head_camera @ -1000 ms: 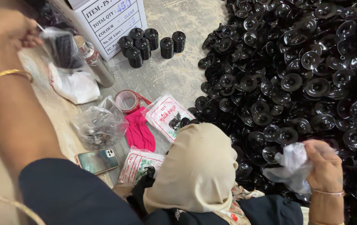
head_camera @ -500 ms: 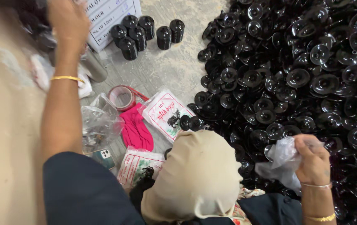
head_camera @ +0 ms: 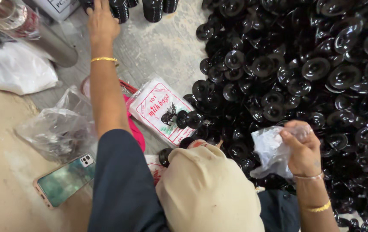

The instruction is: The person sits on the floor among a large pile of black plastic parts, counts a small group of parts, places them into a small clear plastic bag, and ties the bag closed, setting filled bags aside. They repeat this bagging cycle throughout the episode.

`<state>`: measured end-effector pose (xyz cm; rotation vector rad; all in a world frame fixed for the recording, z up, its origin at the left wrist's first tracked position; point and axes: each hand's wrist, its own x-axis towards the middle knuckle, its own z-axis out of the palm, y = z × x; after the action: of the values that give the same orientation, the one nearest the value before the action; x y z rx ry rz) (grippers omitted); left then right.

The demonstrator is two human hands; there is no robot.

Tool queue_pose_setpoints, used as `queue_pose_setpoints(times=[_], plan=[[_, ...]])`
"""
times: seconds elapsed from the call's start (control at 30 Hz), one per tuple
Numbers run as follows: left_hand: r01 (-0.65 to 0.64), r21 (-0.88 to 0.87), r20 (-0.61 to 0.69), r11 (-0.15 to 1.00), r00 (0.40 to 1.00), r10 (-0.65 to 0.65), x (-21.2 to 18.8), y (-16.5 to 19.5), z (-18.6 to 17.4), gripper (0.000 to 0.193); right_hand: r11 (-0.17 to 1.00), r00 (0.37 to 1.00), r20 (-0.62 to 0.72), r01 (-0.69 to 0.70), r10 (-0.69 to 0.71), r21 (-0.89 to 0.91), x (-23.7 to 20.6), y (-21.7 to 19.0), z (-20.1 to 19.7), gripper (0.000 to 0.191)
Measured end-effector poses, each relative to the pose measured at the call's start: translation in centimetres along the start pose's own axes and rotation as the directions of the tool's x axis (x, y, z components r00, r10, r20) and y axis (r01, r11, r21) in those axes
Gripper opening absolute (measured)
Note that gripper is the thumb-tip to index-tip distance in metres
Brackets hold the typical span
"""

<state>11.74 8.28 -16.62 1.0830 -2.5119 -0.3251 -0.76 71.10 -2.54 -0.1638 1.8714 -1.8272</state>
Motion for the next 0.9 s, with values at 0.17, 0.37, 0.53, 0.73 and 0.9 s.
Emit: queue_pose_setpoints(times=[0.17, 0.37, 0.53, 0.73, 0.9], plan=[[-0.038, 0.028, -0.085, 0.999, 0.996, 0.040, 0.6, -1.3, 1.5, 0.059, 0.999, 0.994, 0.099, 0.040, -0.042, 0.021, 1.3, 0.6, 4.2, 0.008], [-0.267, -0.194, 0.029, 0.944, 0.960, 0.278, -4.8, 3.5, 3.9, 0.053, 0.987, 0.976, 0.193, 0.073, -0.099, 0.141, 1.5, 0.1, 9.5, 0.008], [-0.326, -0.401, 0.250, 0.856, 0.860, 0.445, -12.9, 13.8, 5.6, 0.053, 0.991, 0.981, 0.154, 0.110, -0.120, 0.072, 2.5, -0.1, 11.4, 0.013], [-0.382, -0.486, -0.078, 0.786, 0.915, 0.396, -15.0, 20.6, 2.0, 0.055, 0.893, 0.940, 0.049, 0.336, -0.338, -0.300, 3.8, 0.4, 11.7, 0.008], [0.287, -0.941, 0.335, 0.177, 0.858, 0.390, -18.6, 26.4, -3.6, 0.025, 0.747, 0.873, 0.000, 0.417, -0.488, -0.517, 4.8, 0.6, 12.5, 0.012]])
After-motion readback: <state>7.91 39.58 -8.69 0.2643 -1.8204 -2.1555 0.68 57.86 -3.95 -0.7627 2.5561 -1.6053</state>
